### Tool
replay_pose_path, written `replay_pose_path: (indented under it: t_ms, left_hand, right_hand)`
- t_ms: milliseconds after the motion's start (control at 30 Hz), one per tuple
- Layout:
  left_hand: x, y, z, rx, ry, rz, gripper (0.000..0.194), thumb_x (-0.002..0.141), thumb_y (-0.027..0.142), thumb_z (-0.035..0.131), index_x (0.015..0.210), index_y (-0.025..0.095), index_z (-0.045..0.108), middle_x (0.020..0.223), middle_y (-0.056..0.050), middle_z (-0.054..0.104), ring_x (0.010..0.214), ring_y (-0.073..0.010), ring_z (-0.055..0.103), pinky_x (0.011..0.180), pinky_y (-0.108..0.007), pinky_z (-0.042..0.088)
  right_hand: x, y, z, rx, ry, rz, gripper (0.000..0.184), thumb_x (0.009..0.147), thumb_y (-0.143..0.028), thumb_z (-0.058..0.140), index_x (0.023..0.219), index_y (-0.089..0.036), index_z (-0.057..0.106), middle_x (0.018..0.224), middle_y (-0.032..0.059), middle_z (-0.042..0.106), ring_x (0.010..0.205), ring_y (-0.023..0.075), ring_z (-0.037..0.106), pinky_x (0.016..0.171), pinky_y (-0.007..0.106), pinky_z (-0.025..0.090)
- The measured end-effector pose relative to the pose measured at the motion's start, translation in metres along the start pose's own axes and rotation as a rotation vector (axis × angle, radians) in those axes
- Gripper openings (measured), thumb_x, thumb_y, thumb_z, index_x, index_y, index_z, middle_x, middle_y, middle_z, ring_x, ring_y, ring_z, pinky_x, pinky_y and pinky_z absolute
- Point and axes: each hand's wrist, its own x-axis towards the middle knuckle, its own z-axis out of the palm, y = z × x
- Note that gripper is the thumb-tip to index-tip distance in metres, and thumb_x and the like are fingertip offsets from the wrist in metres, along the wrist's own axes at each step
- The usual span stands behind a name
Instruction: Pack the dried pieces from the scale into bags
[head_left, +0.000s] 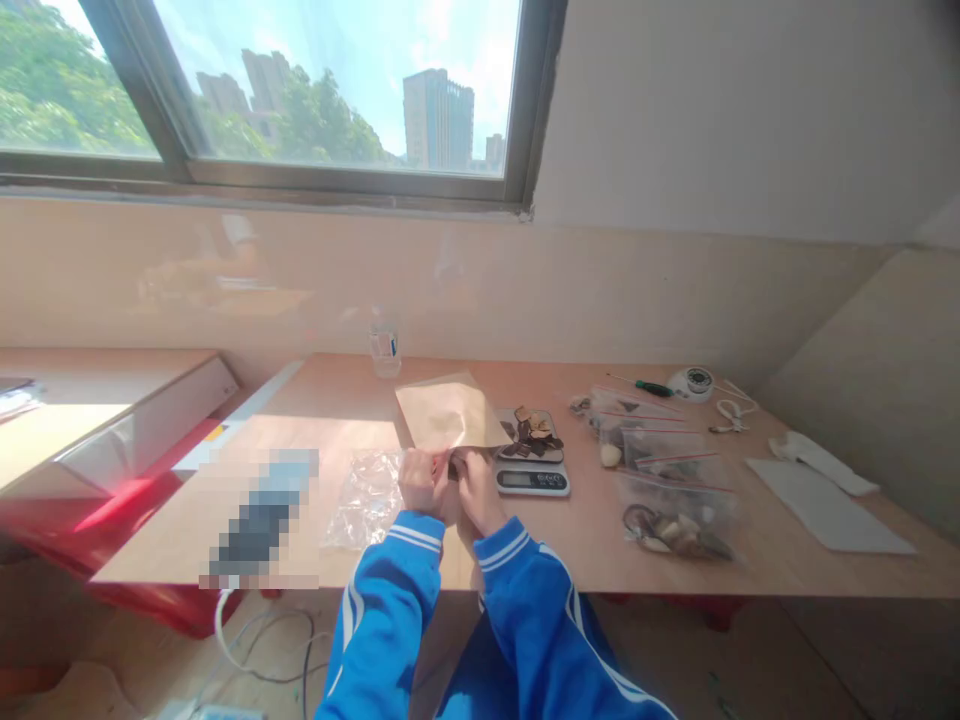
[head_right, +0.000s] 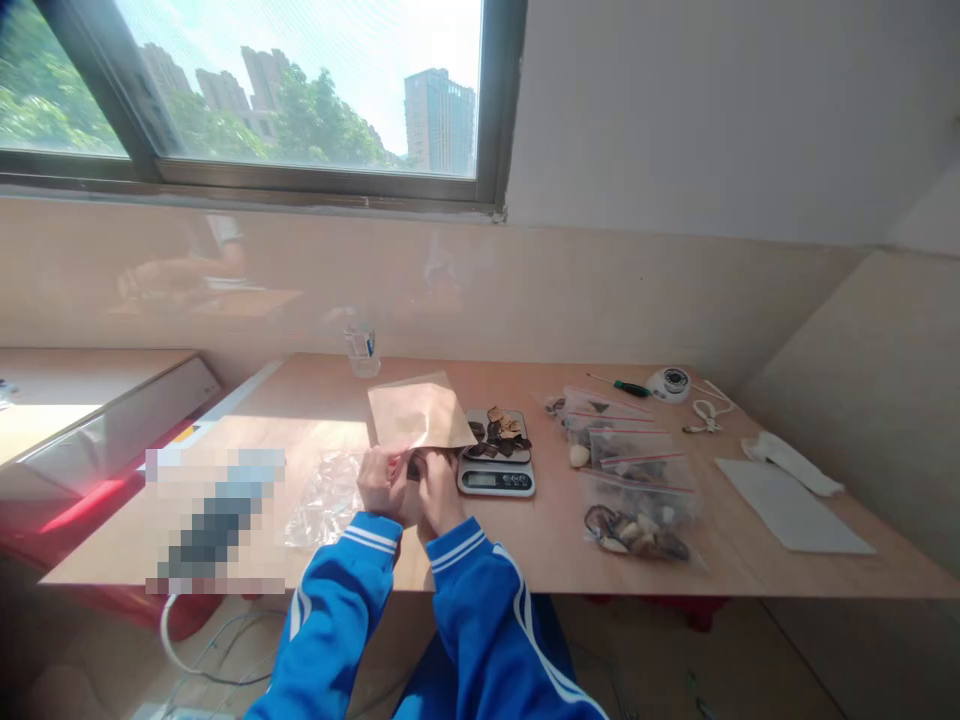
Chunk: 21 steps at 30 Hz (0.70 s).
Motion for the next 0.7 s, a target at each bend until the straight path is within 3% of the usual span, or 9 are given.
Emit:
replay_pose_path:
  t_ms: [100, 167, 267, 333, 433, 533, 700]
  left_hand:
    - [0.002, 0.001, 0.000, 0.016, 0.022, 0.004, 0.006, 0.084, 0.020, 0.060, 0.086, 0.018, 0.066, 0.066, -0.002, 0.057, 0.062, -0.0147, 0.050, 0.058, -0.026, 0.043]
    - [0.004, 0.002, 0.000, 0.026, 0.051, -0.004, 0.007, 0.084, 0.020, 0.060, 0.086, 0.018, 0.066, 0.065, -0.001, 0.057, 0.061, -0.0143, 0.050, 0.058, -0.025, 0.042]
    - [0.004, 0.003, 0.001, 0.021, 0.059, -0.032, 0.007, 0.084, 0.022, 0.060, 0.084, 0.018, 0.065, 0.063, -0.001, 0.055, 0.061, -0.0142, 0.049, 0.057, -0.025, 0.042]
    - [0.004, 0.005, 0.001, -0.005, 0.041, -0.067, 0.007, 0.084, 0.024, 0.060, 0.083, 0.018, 0.065, 0.064, -0.001, 0.055, 0.061, -0.0142, 0.049, 0.057, -0.025, 0.042]
    - [0.004, 0.007, 0.000, -0.042, 0.023, -0.129, 0.010, 0.084, 0.026, 0.060, 0.080, 0.018, 0.064, 0.065, -0.001, 0.055, 0.060, -0.0137, 0.051, 0.056, -0.025, 0.042]
    - [0.004, 0.009, -0.001, -0.043, 0.013, -0.171, 0.011, 0.082, 0.029, 0.062, 0.078, 0.019, 0.063, 0.063, 0.000, 0.054, 0.060, -0.0138, 0.051, 0.054, -0.026, 0.043]
    - [0.004, 0.010, -0.001, -0.046, 0.002, -0.232, 0.013, 0.080, 0.031, 0.063, 0.076, 0.019, 0.062, 0.063, -0.001, 0.055, 0.060, -0.0143, 0.052, 0.054, -0.027, 0.044]
  right_hand:
    - [-0.004, -0.006, -0.009, -0.006, -0.009, 0.002, 0.027, 0.093, -0.020, 0.034, 0.101, -0.018, 0.060, 0.095, 0.0107, 0.064, 0.093, 0.0241, 0.059, 0.087, 0.042, 0.046]
    - [-0.013, -0.011, -0.019, 0.033, -0.015, 0.009, 0.028, 0.094, -0.023, 0.035, 0.111, -0.019, 0.057, 0.106, 0.0111, 0.064, 0.102, 0.0234, 0.058, 0.090, 0.041, 0.047]
    - [-0.034, -0.015, -0.038, 0.100, 0.047, 0.114, 0.032, 0.096, -0.027, 0.036, 0.125, -0.022, 0.048, 0.123, 0.0110, 0.058, 0.115, 0.0211, 0.055, 0.096, 0.039, 0.046]
    - [-0.048, -0.013, -0.053, 0.116, 0.124, 0.203, 0.030, 0.096, -0.030, 0.038, 0.123, -0.021, 0.046, 0.122, 0.0115, 0.060, 0.112, 0.0209, 0.058, 0.092, 0.038, 0.048]
    - [-0.057, 0.000, -0.079, 0.052, 0.259, 0.266, 0.026, 0.093, -0.037, 0.045, 0.112, -0.020, 0.051, 0.109, 0.0121, 0.066, 0.099, 0.0225, 0.063, 0.082, 0.037, 0.051]
    - [-0.049, 0.023, -0.104, -0.141, 0.362, 0.222, 0.027, 0.090, -0.041, 0.050, 0.102, -0.019, 0.061, 0.100, 0.0112, 0.067, 0.094, 0.0243, 0.061, 0.083, 0.041, 0.049]
    - [-0.025, 0.059, -0.129, -0.445, 0.384, 0.097, 0.031, 0.091, -0.037, 0.047, 0.095, -0.019, 0.072, 0.088, 0.0099, 0.061, 0.089, 0.0240, 0.056, 0.086, 0.043, 0.044]
